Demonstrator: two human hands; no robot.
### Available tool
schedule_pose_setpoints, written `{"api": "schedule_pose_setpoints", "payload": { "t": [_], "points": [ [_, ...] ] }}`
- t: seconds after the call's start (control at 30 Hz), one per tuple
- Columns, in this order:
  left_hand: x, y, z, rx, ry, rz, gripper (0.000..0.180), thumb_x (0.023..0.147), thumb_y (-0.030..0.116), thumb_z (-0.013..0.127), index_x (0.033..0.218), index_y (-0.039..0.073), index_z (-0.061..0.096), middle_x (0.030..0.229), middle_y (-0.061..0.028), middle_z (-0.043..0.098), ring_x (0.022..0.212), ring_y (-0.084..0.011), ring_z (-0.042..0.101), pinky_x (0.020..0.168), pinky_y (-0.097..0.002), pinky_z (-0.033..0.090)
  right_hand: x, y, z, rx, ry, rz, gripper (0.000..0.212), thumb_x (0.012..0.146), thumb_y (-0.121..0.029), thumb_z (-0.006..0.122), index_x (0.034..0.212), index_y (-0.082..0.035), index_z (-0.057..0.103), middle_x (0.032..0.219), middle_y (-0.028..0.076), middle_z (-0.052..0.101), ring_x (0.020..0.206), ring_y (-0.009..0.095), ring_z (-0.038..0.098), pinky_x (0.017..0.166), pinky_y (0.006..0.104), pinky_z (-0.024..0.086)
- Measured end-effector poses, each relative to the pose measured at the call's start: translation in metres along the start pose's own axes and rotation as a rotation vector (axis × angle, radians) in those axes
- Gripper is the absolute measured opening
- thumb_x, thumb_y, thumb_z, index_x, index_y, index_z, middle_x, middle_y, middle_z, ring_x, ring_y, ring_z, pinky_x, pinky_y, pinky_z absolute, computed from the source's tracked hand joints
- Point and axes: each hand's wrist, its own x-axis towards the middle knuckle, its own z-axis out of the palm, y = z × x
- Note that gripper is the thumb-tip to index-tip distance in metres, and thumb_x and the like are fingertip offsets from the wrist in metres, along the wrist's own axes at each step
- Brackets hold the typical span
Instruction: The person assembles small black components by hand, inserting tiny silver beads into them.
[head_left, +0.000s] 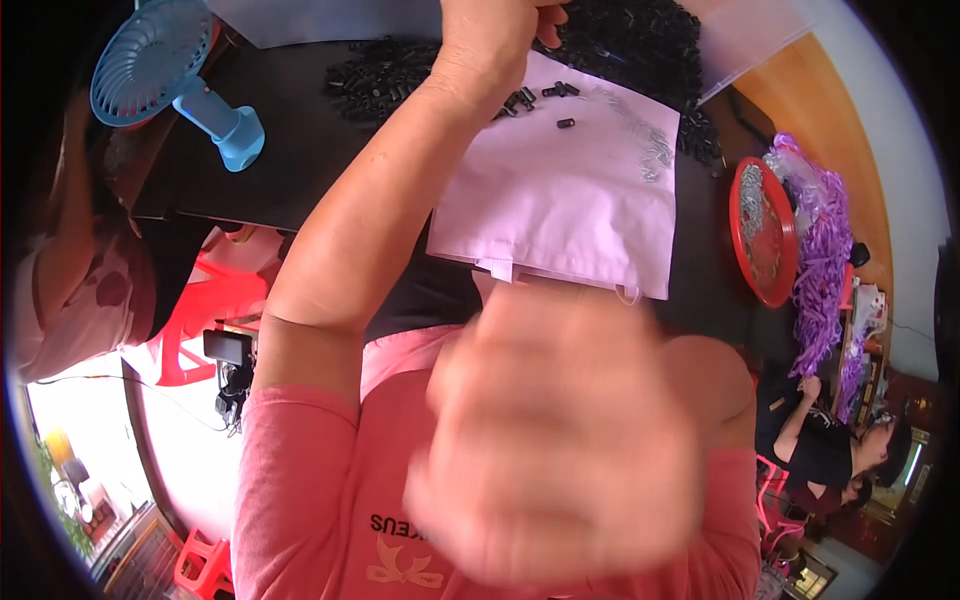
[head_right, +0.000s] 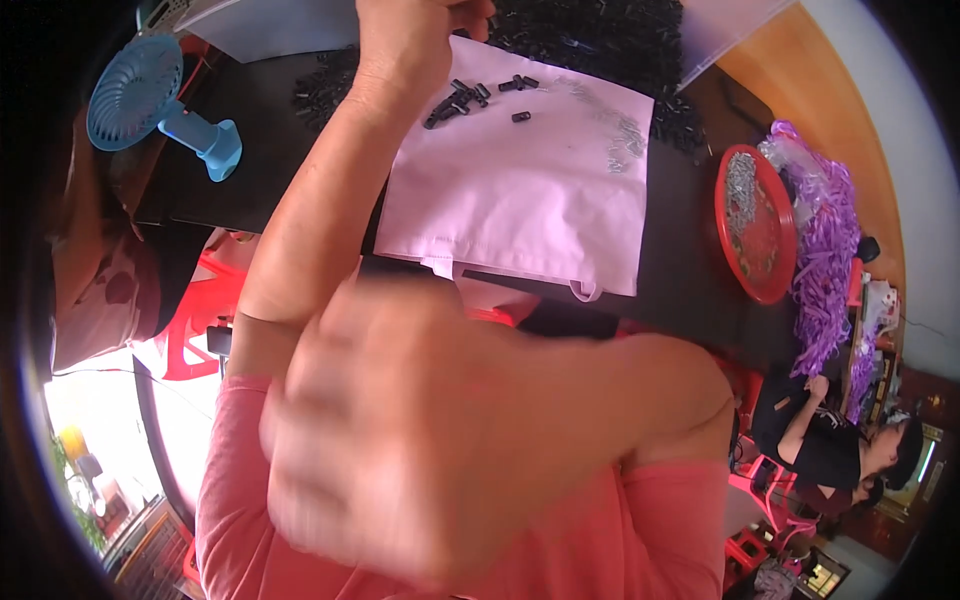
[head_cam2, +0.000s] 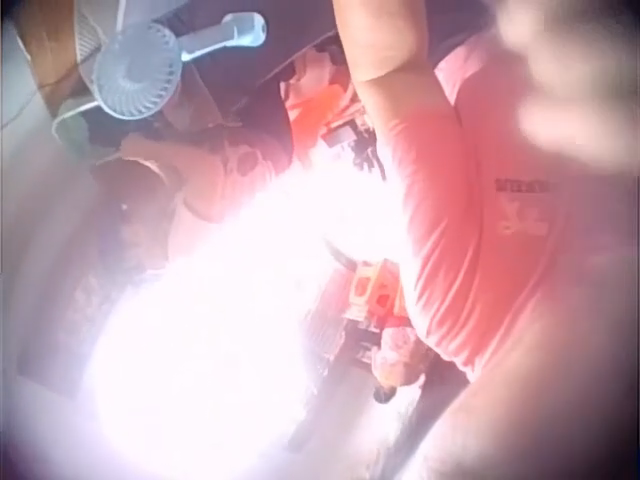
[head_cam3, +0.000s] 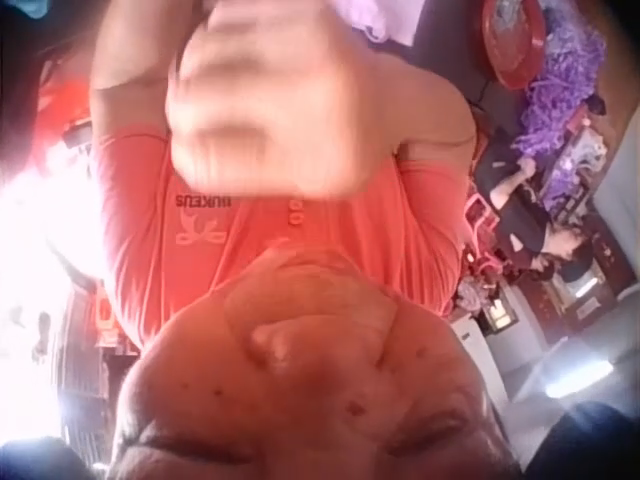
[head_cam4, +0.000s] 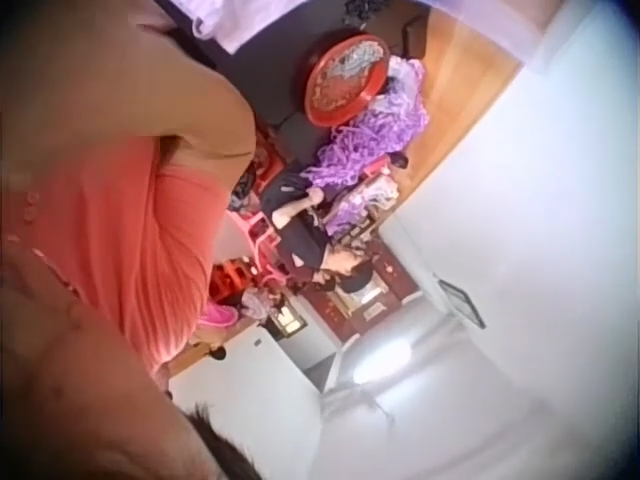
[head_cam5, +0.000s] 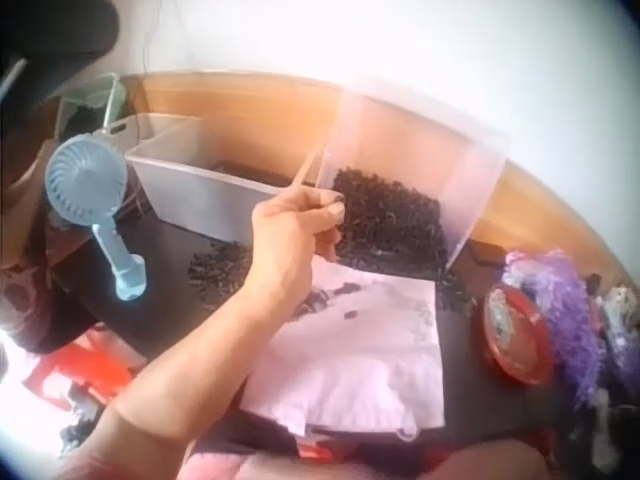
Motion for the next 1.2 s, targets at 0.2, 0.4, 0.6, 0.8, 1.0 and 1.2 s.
{"api": "schedule_pose_setpoints", "payload": {
  "t": [0.2,0.4,0.6,0.8,1.0,1.2],
  "points": [
    [-0.003,0.000,0.006,-0.024,-0.037,-0.003,0.004,0.081,0.000,0.065,0.085,-0.002,0.065,0.063,-0.0035,0.059,0.049,-0.0107,0.052,0.044,-0.0232,0.041,-0.079,0.139,-0.050,-0.686,0.054,0.620,0.005,0.073,-0.009,0.067,0.076,-0.006,0.068,0.074,0.008,0.064,0.072,0.027,0.064,0.063,0.0388,0.049],
    [-0.002,-0.003,0.002,0.001,-0.058,0.003,0.002,0.082,0.000,0.065,0.083,-0.002,0.064,0.061,-0.0039,0.057,0.046,-0.0106,0.049,0.042,-0.0236,0.038,-0.088,0.176,-0.030,-0.926,-0.168,0.714,0.008,0.074,-0.017,0.069,0.077,-0.010,0.069,0.082,0.006,0.065,0.083,0.026,0.063,0.071,0.0411,0.047],
    [0.001,-0.027,-0.003,0.112,-0.134,0.433,0.003,0.082,0.001,0.064,0.082,-0.002,0.064,0.061,-0.0056,0.058,0.047,-0.0117,0.051,0.043,-0.0237,0.039,-0.096,0.186,-0.028,-0.900,-0.099,0.764,0.009,0.076,-0.017,0.069,0.080,-0.009,0.067,0.082,0.007,0.066,0.083,0.028,0.063,0.071,0.0403,0.047],
    [0.003,-0.028,0.000,0.133,-0.138,-0.083,0.011,0.078,0.001,0.069,0.086,-0.006,0.066,0.071,-0.0077,0.063,0.056,-0.0128,0.056,0.046,-0.0257,0.045,-0.090,0.172,-0.065,-0.089,0.506,0.943,0.004,0.082,-0.002,0.064,0.086,-0.003,0.064,0.077,0.006,0.068,0.067,0.016,0.063,0.065,0.0258,0.048],
    [-0.007,-0.037,0.009,0.192,-0.297,-0.154,0.009,0.079,0.000,0.067,0.087,-0.005,0.066,0.071,-0.0073,0.063,0.057,-0.0124,0.058,0.047,-0.0252,0.045,-0.079,0.139,-0.109,0.079,0.658,0.967,0.013,0.089,-0.006,0.060,0.098,-0.002,0.068,0.086,0.002,0.065,0.080,0.009,0.060,0.075,0.0220,0.047],
    [-0.013,-0.042,0.014,0.236,-0.388,-0.154,0.011,0.080,0.001,0.066,0.090,-0.005,0.066,0.071,-0.0073,0.063,0.056,-0.0121,0.058,0.048,-0.0248,0.045,-0.088,0.142,-0.103,0.053,0.651,0.892,0.015,0.091,-0.007,0.058,0.100,-0.001,0.068,0.087,0.002,0.065,0.083,0.010,0.060,0.075,0.0239,0.049]
  ]
}}
